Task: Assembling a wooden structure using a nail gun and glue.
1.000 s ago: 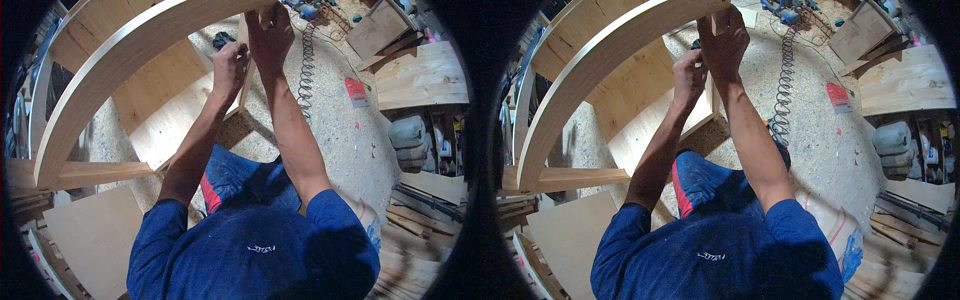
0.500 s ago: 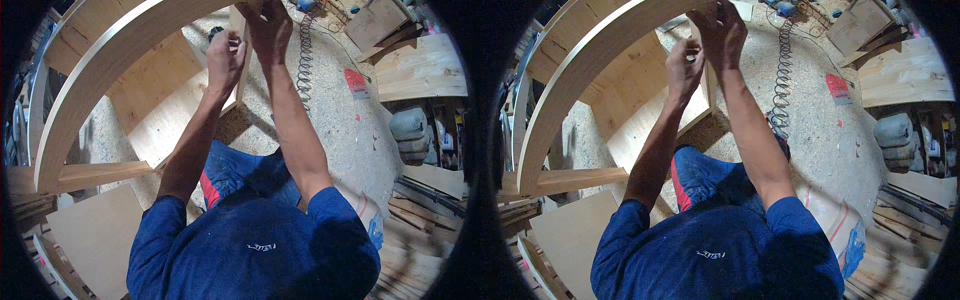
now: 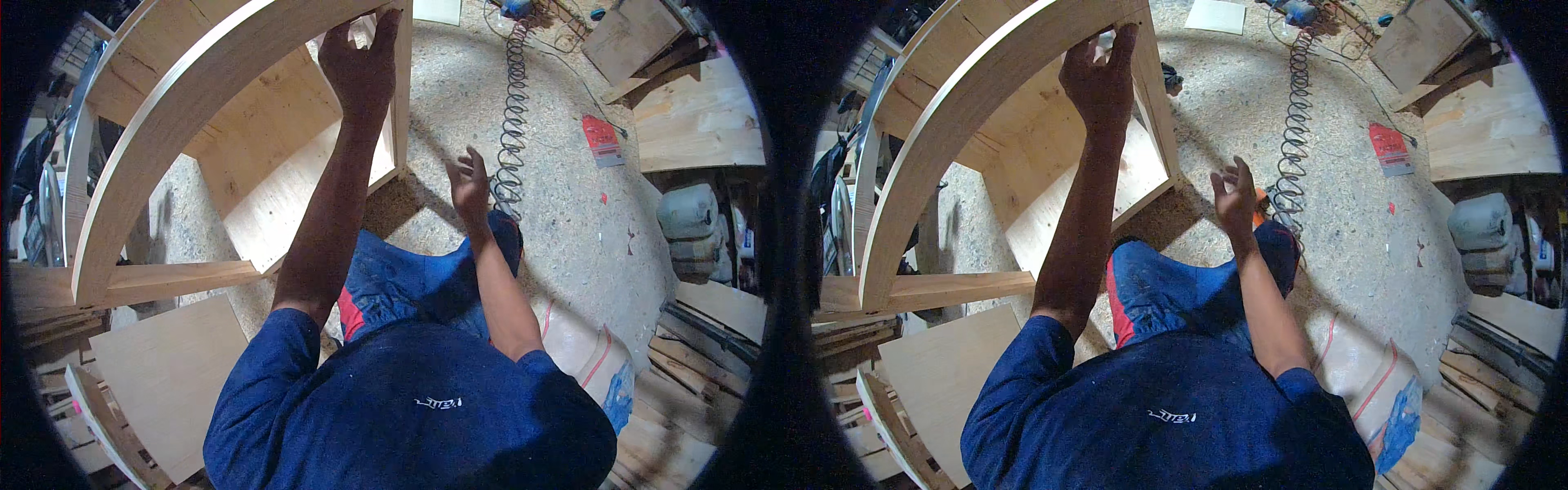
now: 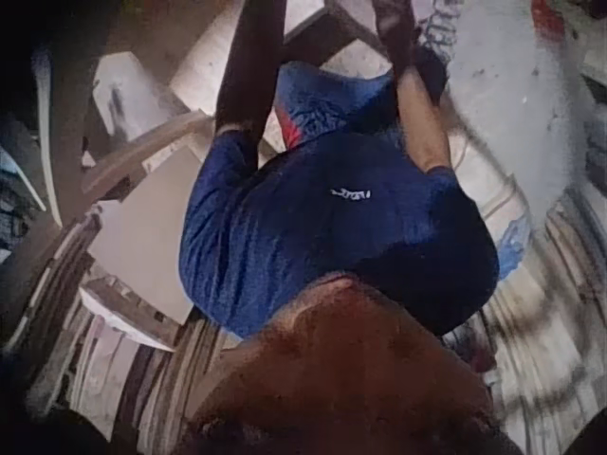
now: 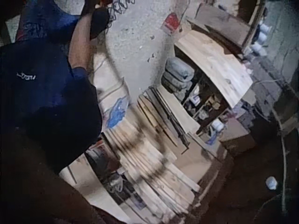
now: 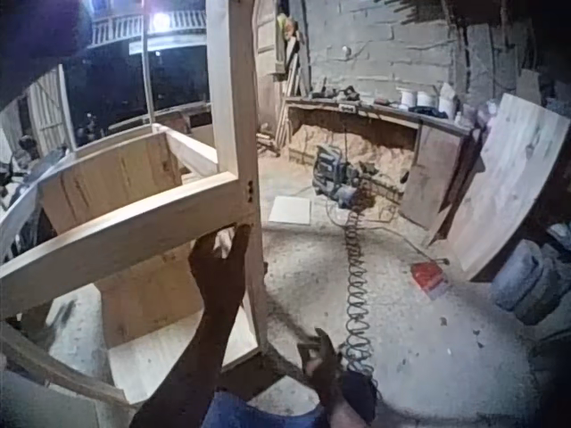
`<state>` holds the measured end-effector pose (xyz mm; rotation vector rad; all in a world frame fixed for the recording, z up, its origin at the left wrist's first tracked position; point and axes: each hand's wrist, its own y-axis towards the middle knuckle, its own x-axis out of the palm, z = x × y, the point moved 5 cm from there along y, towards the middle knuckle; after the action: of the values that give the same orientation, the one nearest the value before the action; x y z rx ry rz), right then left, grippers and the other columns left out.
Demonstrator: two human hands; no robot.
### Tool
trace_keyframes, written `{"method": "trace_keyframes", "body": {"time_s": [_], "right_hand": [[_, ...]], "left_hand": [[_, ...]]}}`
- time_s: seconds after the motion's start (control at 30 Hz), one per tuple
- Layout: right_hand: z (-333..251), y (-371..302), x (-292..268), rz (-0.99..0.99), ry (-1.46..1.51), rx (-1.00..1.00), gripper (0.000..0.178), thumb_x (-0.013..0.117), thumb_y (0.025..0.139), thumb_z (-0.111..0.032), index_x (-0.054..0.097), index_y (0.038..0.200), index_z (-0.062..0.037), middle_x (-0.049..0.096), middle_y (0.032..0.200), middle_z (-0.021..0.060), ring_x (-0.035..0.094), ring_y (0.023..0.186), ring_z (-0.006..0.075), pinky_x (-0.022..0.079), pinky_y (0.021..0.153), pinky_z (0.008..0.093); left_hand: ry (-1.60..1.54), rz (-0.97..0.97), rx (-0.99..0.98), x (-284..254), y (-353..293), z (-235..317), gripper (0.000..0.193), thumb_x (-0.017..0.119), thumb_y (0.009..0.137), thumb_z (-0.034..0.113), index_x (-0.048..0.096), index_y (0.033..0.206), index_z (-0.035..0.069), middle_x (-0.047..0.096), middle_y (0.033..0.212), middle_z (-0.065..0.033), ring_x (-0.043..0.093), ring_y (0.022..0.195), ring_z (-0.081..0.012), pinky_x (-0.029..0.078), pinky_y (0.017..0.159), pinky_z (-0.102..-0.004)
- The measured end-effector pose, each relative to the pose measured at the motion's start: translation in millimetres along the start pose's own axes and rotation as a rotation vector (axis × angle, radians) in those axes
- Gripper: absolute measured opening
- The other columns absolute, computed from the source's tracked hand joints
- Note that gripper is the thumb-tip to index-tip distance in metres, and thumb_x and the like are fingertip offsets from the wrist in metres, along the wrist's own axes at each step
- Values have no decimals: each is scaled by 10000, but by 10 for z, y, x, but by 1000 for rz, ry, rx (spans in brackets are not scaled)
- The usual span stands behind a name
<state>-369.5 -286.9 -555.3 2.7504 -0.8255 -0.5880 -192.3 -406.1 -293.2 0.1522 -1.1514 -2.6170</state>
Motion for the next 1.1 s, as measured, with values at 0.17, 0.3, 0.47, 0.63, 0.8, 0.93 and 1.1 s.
{"method": "trace_keyframes", "body": {"time_s": [0.17, 0.3, 0.47, 0.63, 0.8, 0.93, 1.1], "right_hand": [[480, -290, 9, -134, -71, 119, 658, 723, 878, -188, 415, 1428, 1, 599, 1208, 210, 656, 991, 287, 540, 848, 396], [624, -410, 0, -150, -125, 96, 633, 719, 874, -163, 421, 1408, -1, 602, 1186, 206, 652, 1022, 296, 531, 879, 408], [624, -505, -45, -137, -160, 15, 607, 715, 870, -149, 434, 1388, 1, 603, 1178, 208, 653, 1024, 311, 534, 885, 408], [642, -591, -185, -157, -100, 48, 586, 706, 879, -166, 446, 1376, 1, 593, 1199, 212, 640, 1055, 321, 527, 908, 405], [663, -701, -412, -167, -53, 74, 643, 669, 888, -204, 396, 1433, 1, 561, 1268, 268, 573, 1148, 393, 470, 974, 444], [650, -809, -512, -207, -230, -25, 604, 642, 899, -212, 415, 1423, -16, 566, 1278, 241, 574, 1144, 410, 489, 948, 455], [734, -932, -315, -390, -272, 32, 579, 626, 913, -253, 432, 1411, -29, 589, 1225, 209, 602, 1108, 398, 517, 898, 481]], "left_hand": [[-220, 88, -70, 68, 6, -123, 381, 773, 829, 31, 604, 1160, -56, 658, 1159, -170, 632, 1129, -301, 567, 923, -413], [-286, 111, -61, 67, -28, -164, 349, 775, 824, 32, 614, 1111, -85, 661, 1144, -186, 636, 1119, -301, 579, 920, -413], [-244, 103, -106, 24, 0, -190, 316, 811, 786, 38, 657, 1039, -72, 691, 1072, -177, 652, 1064, -277, 549, 927, -383], [-262, 46, -132, -7, 23, -177, 337, 820, 780, 69, 663, 1047, -64, 696, 1065, -165, 655, 1054, -258, 534, 932, -367], [-220, 39, -65, -19, 17, -96, 385, 841, 776, 123, 659, 1066, -53, 692, 1077, -137, 663, 1041, -247, 533, 931, -356], [-303, -6, -135, -30, 81, -128, 352, 832, 796, 108, 661, 1071, -30, 686, 1072, -120, 659, 1064, -234, 546, 900, -331], [-164, 56, -120, -40, 52, -273, 271, 793, 842, 133, 683, 1039, -16, 690, 935, -98, 649, 905, -193, 521, 817, -348]]}}
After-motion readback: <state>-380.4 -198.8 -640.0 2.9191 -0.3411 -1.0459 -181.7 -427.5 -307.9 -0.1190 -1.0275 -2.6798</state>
